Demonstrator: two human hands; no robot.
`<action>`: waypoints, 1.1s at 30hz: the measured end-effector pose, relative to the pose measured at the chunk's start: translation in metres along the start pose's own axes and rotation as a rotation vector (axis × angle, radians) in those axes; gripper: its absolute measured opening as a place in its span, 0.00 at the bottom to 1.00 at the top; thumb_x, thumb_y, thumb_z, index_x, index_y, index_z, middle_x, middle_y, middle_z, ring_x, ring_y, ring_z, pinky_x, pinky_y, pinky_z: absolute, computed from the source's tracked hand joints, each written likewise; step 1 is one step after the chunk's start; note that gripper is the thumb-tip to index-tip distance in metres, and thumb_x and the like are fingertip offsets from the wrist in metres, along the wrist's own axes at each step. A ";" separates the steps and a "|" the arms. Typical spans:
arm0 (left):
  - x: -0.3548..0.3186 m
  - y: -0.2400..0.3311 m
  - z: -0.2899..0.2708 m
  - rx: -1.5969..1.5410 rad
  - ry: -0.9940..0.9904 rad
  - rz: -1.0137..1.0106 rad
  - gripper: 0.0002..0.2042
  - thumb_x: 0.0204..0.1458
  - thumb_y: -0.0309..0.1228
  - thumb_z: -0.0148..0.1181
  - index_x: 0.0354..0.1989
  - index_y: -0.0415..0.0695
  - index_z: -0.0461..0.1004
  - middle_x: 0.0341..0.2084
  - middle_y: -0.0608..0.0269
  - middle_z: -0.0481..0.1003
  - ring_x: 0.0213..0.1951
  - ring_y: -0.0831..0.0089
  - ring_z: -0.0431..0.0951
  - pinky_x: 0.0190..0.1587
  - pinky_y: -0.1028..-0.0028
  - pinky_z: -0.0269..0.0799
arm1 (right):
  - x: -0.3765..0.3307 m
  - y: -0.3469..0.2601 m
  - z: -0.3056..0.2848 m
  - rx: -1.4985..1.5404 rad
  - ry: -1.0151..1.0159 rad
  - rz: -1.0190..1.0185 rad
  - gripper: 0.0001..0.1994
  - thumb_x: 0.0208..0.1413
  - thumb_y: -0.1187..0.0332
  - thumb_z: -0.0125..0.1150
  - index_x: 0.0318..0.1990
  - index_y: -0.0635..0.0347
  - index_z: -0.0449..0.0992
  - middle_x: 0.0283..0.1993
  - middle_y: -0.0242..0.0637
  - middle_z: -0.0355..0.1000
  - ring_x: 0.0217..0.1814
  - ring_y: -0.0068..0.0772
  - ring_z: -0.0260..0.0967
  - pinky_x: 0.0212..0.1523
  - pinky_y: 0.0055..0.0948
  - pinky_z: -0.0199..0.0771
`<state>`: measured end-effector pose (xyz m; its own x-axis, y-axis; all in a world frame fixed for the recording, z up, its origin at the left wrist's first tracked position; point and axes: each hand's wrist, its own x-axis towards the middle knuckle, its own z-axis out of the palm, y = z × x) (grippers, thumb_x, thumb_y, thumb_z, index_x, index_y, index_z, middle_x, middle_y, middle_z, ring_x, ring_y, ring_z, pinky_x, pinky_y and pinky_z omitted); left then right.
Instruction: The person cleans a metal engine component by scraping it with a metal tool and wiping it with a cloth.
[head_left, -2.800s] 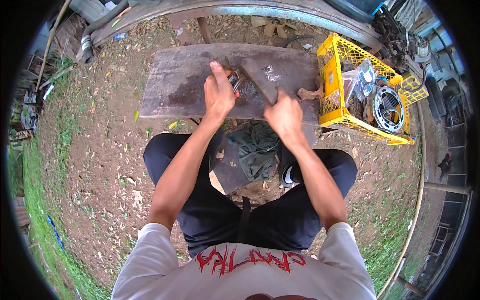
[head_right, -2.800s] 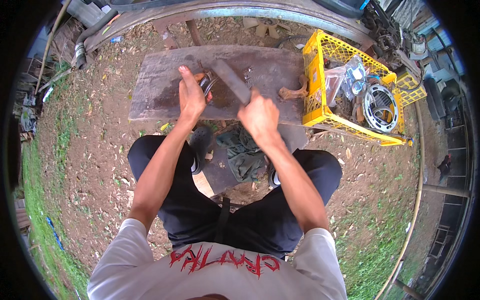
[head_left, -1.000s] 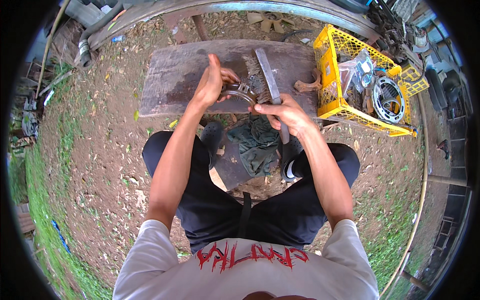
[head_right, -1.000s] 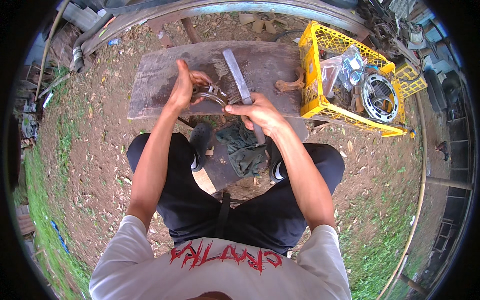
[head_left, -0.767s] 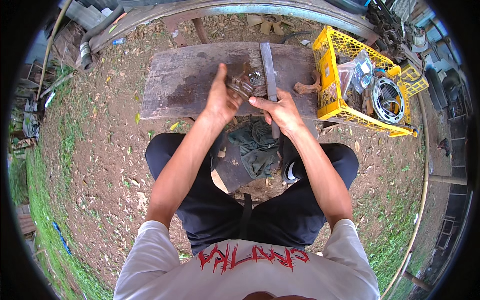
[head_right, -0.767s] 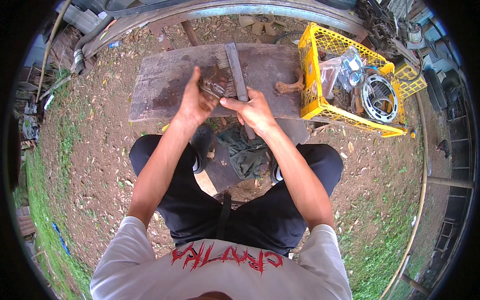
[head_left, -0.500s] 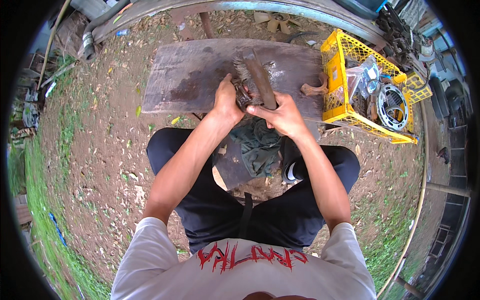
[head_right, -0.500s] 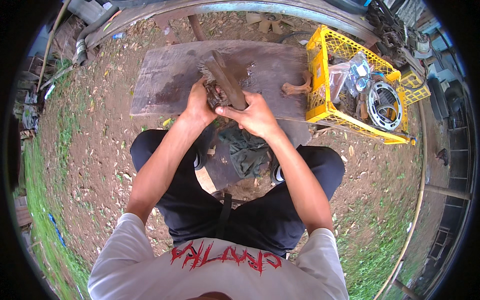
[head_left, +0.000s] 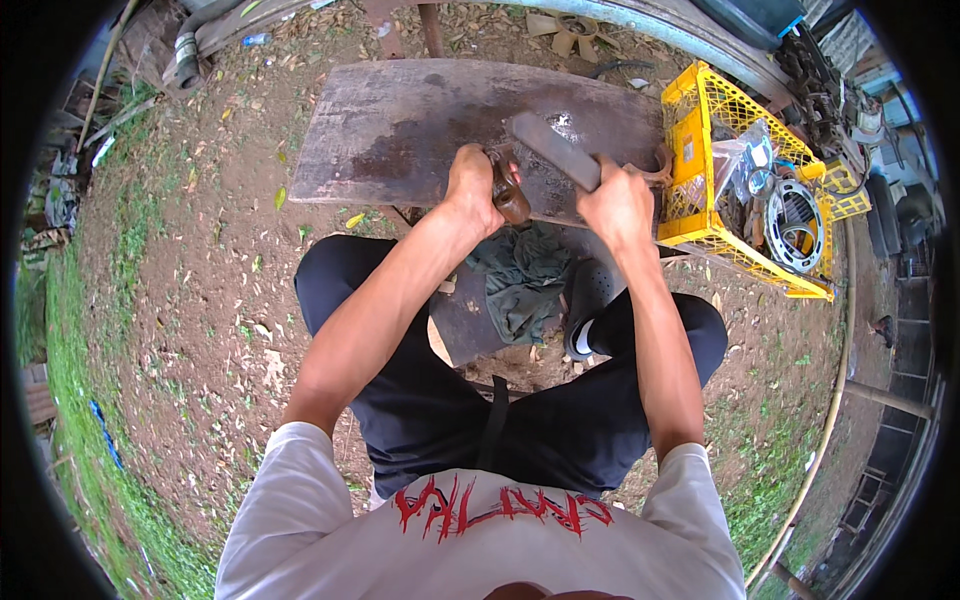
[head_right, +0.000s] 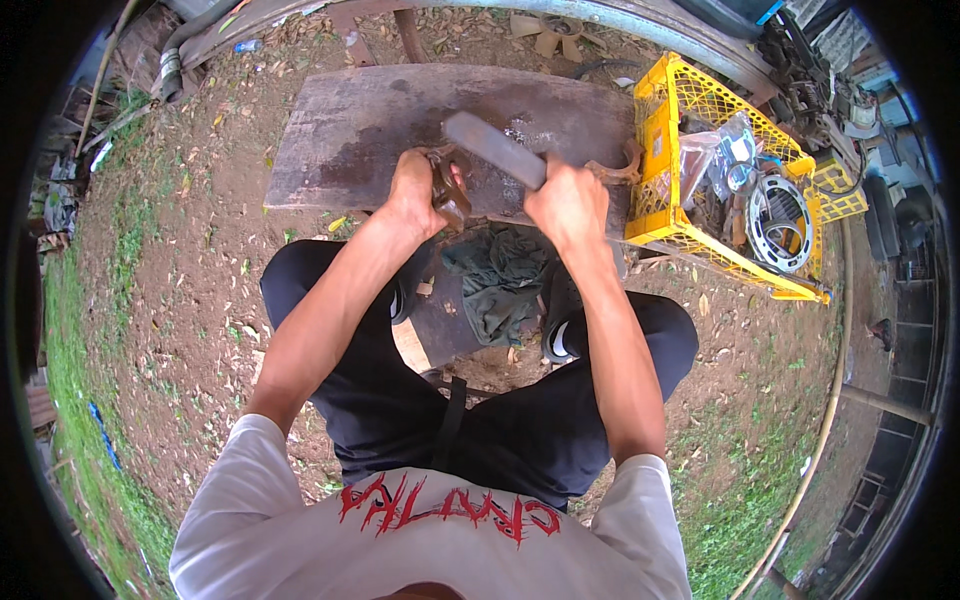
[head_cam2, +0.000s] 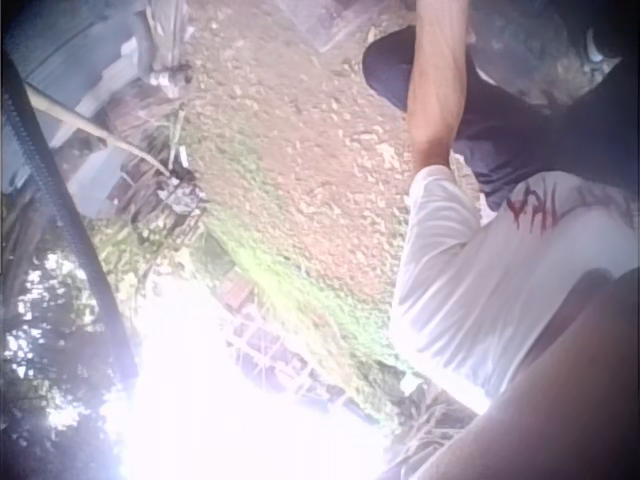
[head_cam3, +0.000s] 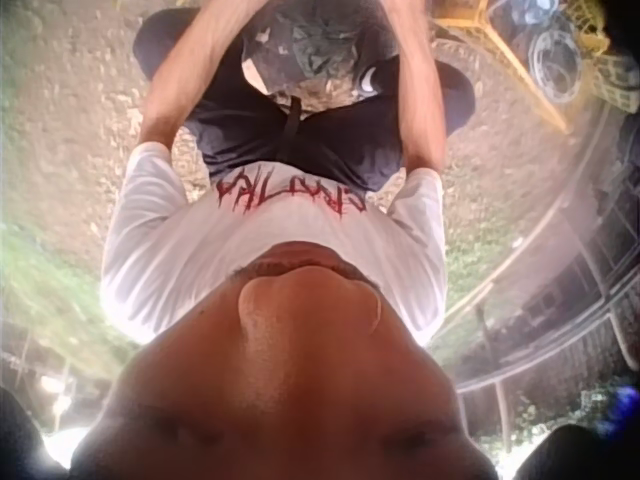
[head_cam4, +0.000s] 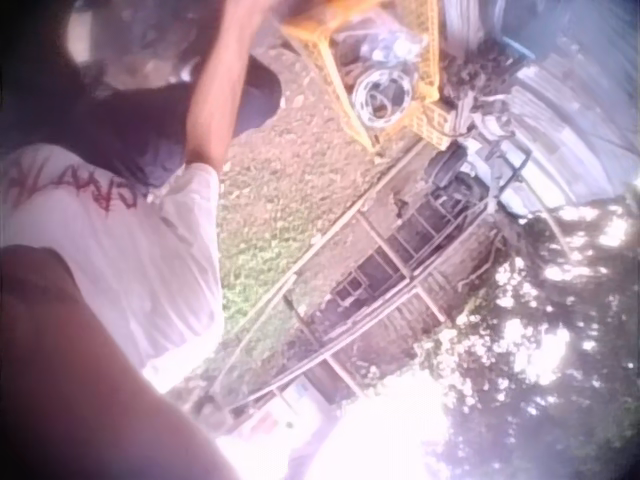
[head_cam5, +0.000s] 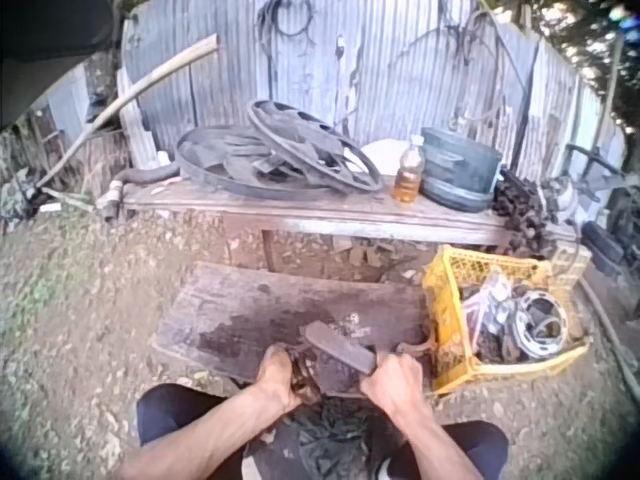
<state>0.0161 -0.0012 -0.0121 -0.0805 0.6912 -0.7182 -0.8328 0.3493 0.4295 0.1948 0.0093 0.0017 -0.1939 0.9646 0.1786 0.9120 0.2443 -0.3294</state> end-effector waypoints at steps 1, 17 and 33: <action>0.000 0.001 -0.001 0.024 -0.007 0.029 0.14 0.62 0.35 0.34 0.29 0.46 0.67 0.17 0.65 0.67 0.18 0.75 0.67 0.20 0.73 0.67 | 0.000 -0.002 -0.002 0.026 0.014 0.017 0.17 0.45 0.67 0.61 0.45 0.56 0.78 0.30 0.60 0.76 0.36 0.60 0.76 0.40 0.50 0.78; -0.002 -0.001 -0.006 0.108 -0.040 -0.008 0.14 0.63 0.33 0.34 0.33 0.44 0.68 0.20 0.64 0.68 0.20 0.75 0.68 0.23 0.72 0.68 | 0.017 0.002 0.002 -0.039 -0.005 0.164 0.16 0.45 0.68 0.60 0.44 0.58 0.79 0.31 0.59 0.76 0.36 0.58 0.77 0.41 0.50 0.78; -0.004 -0.011 0.002 0.085 -0.096 -0.008 0.14 0.64 0.32 0.34 0.35 0.44 0.69 0.19 0.67 0.70 0.18 0.78 0.70 0.19 0.78 0.69 | 0.012 0.002 0.025 0.004 0.134 -0.107 0.17 0.41 0.69 0.60 0.43 0.50 0.80 0.30 0.52 0.77 0.34 0.54 0.77 0.37 0.46 0.77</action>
<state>0.0267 -0.0067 -0.0128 -0.0181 0.7439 -0.6681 -0.7832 0.4048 0.4719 0.1849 0.0236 -0.0200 -0.2396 0.9113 0.3347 0.8874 0.3455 -0.3053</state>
